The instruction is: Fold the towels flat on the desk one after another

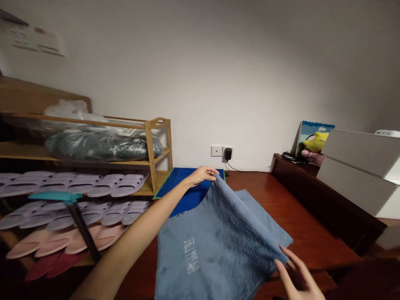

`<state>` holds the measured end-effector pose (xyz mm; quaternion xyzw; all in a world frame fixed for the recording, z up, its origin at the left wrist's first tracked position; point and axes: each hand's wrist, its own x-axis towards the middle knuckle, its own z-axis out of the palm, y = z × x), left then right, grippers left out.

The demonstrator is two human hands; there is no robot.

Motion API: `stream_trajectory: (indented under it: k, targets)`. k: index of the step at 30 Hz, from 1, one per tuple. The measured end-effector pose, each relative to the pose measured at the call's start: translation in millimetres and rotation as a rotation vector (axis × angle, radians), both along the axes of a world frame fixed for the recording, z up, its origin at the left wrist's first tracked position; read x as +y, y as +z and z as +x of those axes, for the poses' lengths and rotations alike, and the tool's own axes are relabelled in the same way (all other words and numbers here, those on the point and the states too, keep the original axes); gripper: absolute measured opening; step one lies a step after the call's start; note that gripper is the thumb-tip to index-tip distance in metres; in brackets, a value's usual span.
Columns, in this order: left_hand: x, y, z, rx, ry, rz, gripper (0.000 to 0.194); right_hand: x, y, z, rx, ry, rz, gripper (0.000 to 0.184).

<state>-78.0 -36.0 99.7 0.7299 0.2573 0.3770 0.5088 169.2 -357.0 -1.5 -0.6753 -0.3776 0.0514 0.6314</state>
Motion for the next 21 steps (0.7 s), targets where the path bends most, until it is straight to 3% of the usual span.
stream_trajectory:
  k: [12,21]
  targets:
    - [-29,27.1,-31,0.127,0.158,0.397,0.017,35,73.1,74,-0.015,0.109,-0.035,0.051]
    - [-78,64.0,-64,0.246,0.264,0.747,0.02,46,124.6,81,-0.059,0.127,0.1,0.049]
